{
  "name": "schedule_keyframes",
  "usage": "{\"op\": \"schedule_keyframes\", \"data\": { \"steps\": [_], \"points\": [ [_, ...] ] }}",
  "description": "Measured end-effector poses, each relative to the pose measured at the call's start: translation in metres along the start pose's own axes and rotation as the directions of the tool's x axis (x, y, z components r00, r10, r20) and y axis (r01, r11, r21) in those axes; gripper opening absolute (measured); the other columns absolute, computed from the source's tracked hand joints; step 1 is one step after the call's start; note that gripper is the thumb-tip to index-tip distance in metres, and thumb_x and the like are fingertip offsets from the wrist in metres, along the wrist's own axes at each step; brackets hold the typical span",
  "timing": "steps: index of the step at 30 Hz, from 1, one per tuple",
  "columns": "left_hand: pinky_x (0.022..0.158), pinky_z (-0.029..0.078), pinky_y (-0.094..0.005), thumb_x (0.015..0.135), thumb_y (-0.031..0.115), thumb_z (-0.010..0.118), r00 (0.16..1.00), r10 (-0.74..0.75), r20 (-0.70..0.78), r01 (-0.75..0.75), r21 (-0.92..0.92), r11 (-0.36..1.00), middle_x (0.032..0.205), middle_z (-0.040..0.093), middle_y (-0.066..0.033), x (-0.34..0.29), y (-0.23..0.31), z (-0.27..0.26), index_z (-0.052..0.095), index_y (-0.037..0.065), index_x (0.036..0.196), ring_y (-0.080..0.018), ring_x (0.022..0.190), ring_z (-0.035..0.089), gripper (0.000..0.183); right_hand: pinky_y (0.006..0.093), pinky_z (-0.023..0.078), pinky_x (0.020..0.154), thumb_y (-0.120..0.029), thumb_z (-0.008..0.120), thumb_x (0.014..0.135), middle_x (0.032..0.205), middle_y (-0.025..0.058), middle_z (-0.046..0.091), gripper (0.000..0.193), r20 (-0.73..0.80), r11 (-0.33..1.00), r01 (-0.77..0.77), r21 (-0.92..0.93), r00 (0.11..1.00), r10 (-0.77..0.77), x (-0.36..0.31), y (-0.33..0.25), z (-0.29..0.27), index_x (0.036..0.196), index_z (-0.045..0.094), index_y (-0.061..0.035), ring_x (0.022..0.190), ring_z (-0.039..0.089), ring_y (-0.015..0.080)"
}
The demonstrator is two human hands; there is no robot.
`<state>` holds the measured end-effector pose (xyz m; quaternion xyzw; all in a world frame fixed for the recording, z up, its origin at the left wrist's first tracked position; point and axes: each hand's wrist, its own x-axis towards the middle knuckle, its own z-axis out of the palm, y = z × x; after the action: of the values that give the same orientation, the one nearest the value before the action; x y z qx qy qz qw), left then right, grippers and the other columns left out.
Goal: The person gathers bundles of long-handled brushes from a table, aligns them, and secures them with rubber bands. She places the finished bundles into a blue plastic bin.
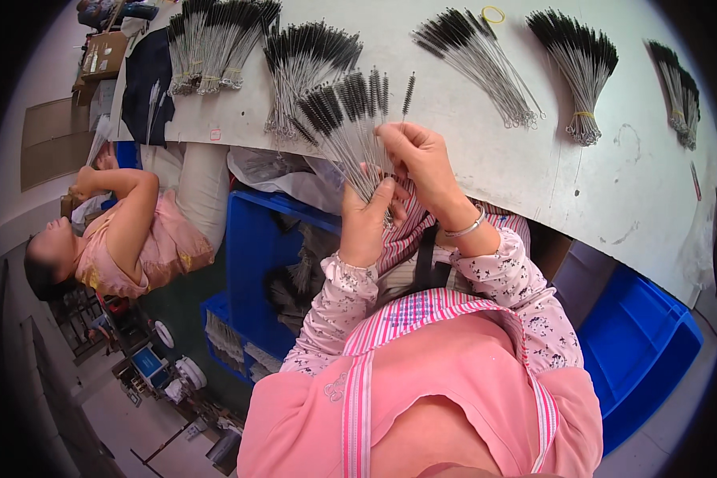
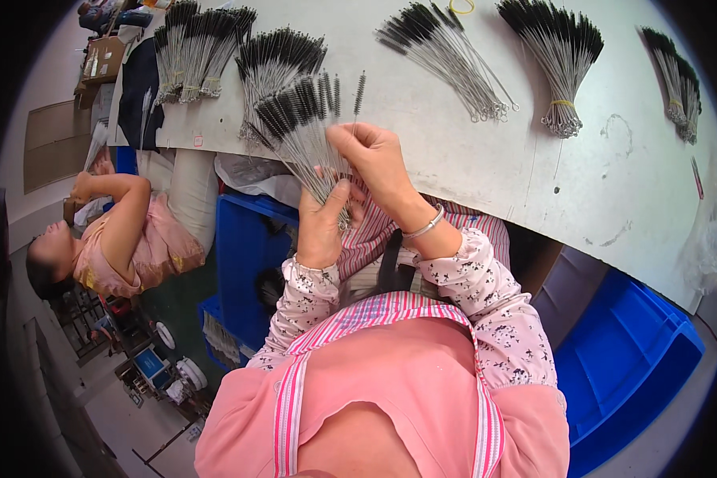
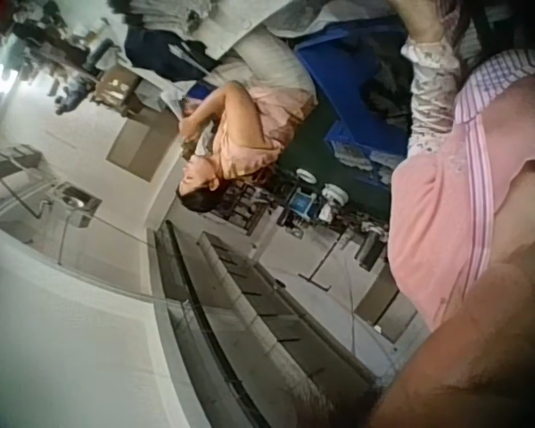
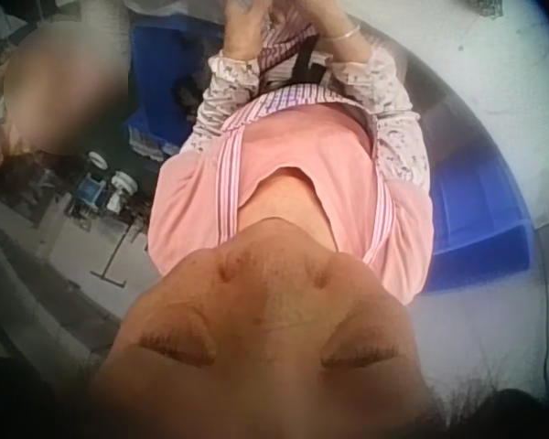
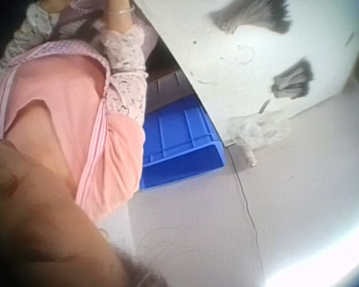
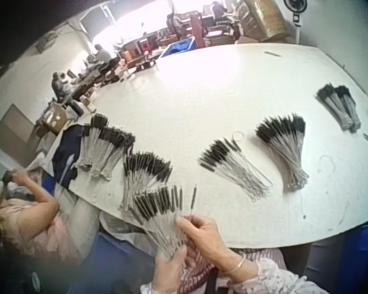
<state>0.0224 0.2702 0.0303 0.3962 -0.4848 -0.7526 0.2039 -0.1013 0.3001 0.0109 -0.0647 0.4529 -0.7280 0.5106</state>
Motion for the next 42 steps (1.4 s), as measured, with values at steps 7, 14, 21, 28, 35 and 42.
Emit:
{"op": "schedule_keyframes", "data": {
  "steps": [7,14,21,28,35,42],
  "points": [
    [0.043,0.042,-0.0221,0.097,0.014,0.052,1.000,0.013,-0.020,-0.013,-0.004,1.000,0.080,0.060,-0.0057,0.000,0.002,0.009,0.046,0.007,0.110,-0.0114,0.056,0.056,0.016,0.0177,0.032,0.038,-0.020,0.067,0.088,0.064,-0.0024,0.054,0.019,-0.012,0.999,0.026,0.046,1.000,-0.026,0.001,-0.001,-0.001,0.086,0.061,-0.0021,0.046,0.043,0.0020],
    [0.041,0.038,-0.0197,0.099,0.021,0.048,0.999,0.017,-0.032,-0.014,0.078,0.997,0.079,0.060,-0.0041,0.005,0.002,0.019,0.047,0.007,0.111,-0.0091,0.054,0.055,0.018,0.0174,0.034,0.042,-0.020,0.068,0.088,0.066,-0.0029,0.054,0.016,-0.112,0.984,0.021,0.177,0.994,-0.001,0.000,-0.004,0.002,0.086,0.061,-0.0050,0.048,0.045,0.0025],
    [0.039,0.037,-0.0203,0.099,0.021,0.048,0.998,0.001,-0.067,0.004,0.085,0.996,0.078,0.059,-0.0044,0.006,0.004,0.027,0.045,0.006,0.112,-0.0095,0.053,0.055,0.020,0.0175,0.034,0.040,-0.018,0.071,0.085,0.062,-0.0033,0.053,0.018,-0.163,0.996,0.071,0.045,0.985,-0.062,-0.001,-0.004,-0.012,0.088,0.062,-0.0021,0.045,0.043,0.0022],
    [0.040,0.037,-0.0206,0.097,0.017,0.051,1.000,-0.014,-0.022,0.015,0.032,0.999,0.079,0.059,-0.0063,0.010,0.006,0.029,0.045,0.004,0.111,-0.0094,0.053,0.054,0.020,0.0198,0.028,0.032,-0.020,0.072,0.084,0.056,-0.0008,0.053,0.022,-0.131,0.989,0.031,0.143,0.991,-0.012,0.000,-0.006,-0.016,0.082,0.060,-0.0019,0.037,0.039,0.0036],
    [0.038,0.035,-0.0214,0.095,0.015,0.055,1.000,-0.008,-0.017,0.008,0.002,1.000,0.080,0.060,-0.0072,0.012,0.007,0.030,0.047,0.005,0.110,-0.0106,0.051,0.054,0.020,0.0192,0.030,0.031,-0.018,0.072,0.084,0.060,0.0018,0.055,0.021,-0.090,0.971,0.023,0.239,0.996,-0.001,0.001,-0.012,-0.017,0.084,0.058,-0.0021,0.040,0.044,0.0056],
    [0.037,0.035,-0.0206,0.096,0.019,0.054,1.000,-0.003,-0.007,0.003,0.015,1.000,0.080,0.061,-0.0062,0.014,0.006,0.032,0.050,0.005,0.108,-0.0094,0.051,0.053,0.018,0.0184,0.036,0.035,-0.019,0.071,0.085,0.067,0.0022,0.057,0.020,-0.086,0.986,-0.011,0.168,0.996,0.026,0.001,-0.009,-0.018,0.088,0.058,-0.0028,0.047,0.052,0.0077]
  ]
}}
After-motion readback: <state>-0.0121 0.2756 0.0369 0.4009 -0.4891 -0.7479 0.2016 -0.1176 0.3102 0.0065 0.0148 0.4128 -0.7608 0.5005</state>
